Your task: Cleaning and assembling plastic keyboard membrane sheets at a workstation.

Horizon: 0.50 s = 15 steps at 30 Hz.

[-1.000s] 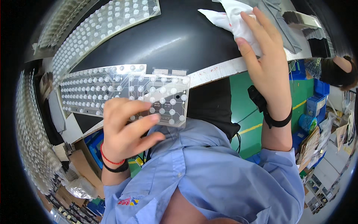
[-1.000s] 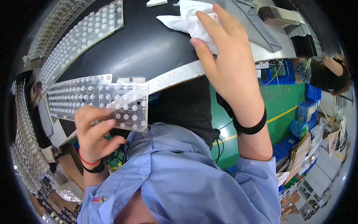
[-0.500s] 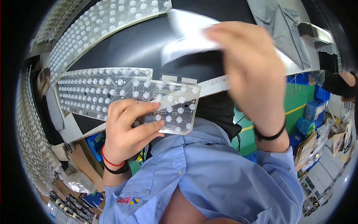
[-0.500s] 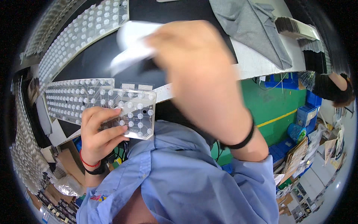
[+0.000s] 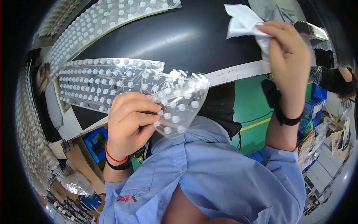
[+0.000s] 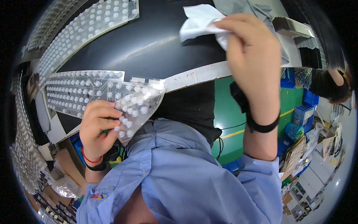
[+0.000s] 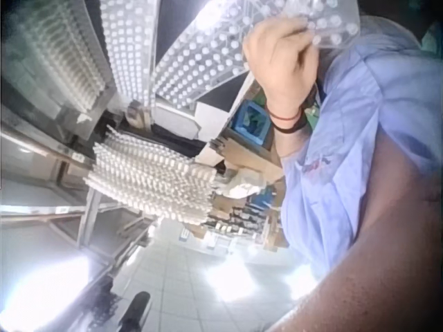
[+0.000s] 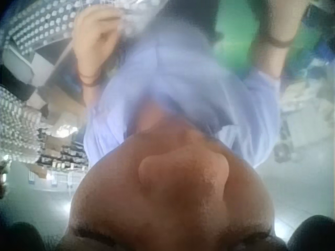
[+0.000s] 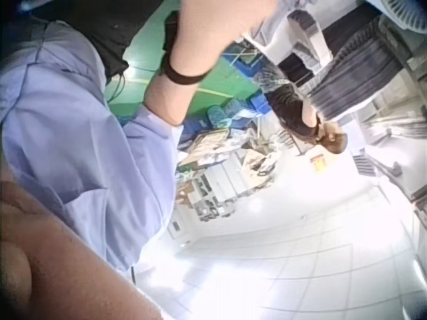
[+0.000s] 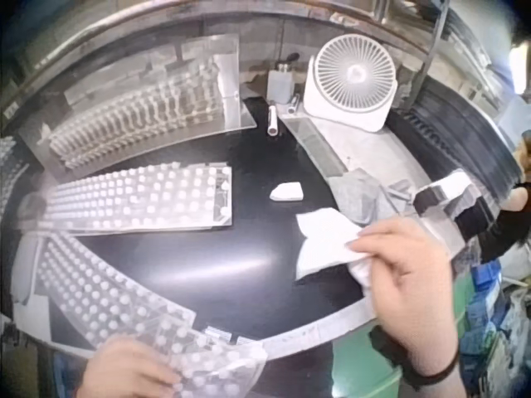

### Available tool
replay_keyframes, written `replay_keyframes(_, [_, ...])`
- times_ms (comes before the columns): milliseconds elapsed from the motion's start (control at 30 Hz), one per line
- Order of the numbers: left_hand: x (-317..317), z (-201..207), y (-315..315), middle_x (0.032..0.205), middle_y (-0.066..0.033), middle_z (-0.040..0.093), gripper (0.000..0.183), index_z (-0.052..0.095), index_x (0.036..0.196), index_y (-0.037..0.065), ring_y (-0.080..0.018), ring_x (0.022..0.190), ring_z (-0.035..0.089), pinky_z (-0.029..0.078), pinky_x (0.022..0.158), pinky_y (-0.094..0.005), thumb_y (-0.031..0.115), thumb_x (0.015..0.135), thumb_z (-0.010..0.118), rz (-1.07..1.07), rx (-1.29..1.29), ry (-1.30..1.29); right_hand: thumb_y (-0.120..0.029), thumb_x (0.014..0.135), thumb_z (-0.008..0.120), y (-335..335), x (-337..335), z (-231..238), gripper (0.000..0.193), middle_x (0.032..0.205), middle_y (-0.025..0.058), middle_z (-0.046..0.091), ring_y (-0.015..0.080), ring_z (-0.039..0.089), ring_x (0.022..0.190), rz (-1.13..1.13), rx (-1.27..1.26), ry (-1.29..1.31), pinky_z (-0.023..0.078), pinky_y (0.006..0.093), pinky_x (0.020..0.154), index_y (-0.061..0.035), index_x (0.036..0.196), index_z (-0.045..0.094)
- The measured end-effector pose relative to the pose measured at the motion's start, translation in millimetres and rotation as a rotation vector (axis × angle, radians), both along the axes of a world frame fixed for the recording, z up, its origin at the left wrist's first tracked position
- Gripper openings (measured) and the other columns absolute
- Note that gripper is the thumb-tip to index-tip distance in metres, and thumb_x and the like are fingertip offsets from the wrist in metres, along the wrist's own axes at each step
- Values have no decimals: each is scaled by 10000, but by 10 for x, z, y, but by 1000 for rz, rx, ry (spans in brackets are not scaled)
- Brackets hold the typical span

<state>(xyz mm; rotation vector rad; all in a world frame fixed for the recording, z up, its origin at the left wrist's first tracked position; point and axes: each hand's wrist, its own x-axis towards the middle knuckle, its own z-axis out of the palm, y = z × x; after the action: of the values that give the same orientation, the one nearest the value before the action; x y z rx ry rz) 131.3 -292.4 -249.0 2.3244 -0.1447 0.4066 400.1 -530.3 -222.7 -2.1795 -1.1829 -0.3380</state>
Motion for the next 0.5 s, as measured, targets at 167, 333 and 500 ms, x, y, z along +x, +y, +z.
replay_keyframes(167, [-201,-160,68,1066,-135,677,97,609,949,37,-212,991,644,503,845,-338,29,906,695,199,-580,-102,93,810,536,234,-318,-208,334,1109,155,708,346,666,1031,61,44,18,526,385,915,-21,1043,746])
replay_keyframes(333, [-91,-21,86,1198,-96,641,265,509,1289,3,-210,1138,626,503,992,-422,150,1075,455,541,-1275,-243,-62,672,654,373,-870,-235,47,774,109,606,324,619,835,730,-172,271,538,423,750,-50,684,610])
replay_keyframes(500, [-89,20,143,1257,-59,636,337,517,1365,28,-174,1198,588,468,1024,-368,200,1081,458,564,-1392,-164,47,633,584,-41,-506,199,167,827,113,668,312,656,832,420,-83,302,539,401,728,-48,734,677])
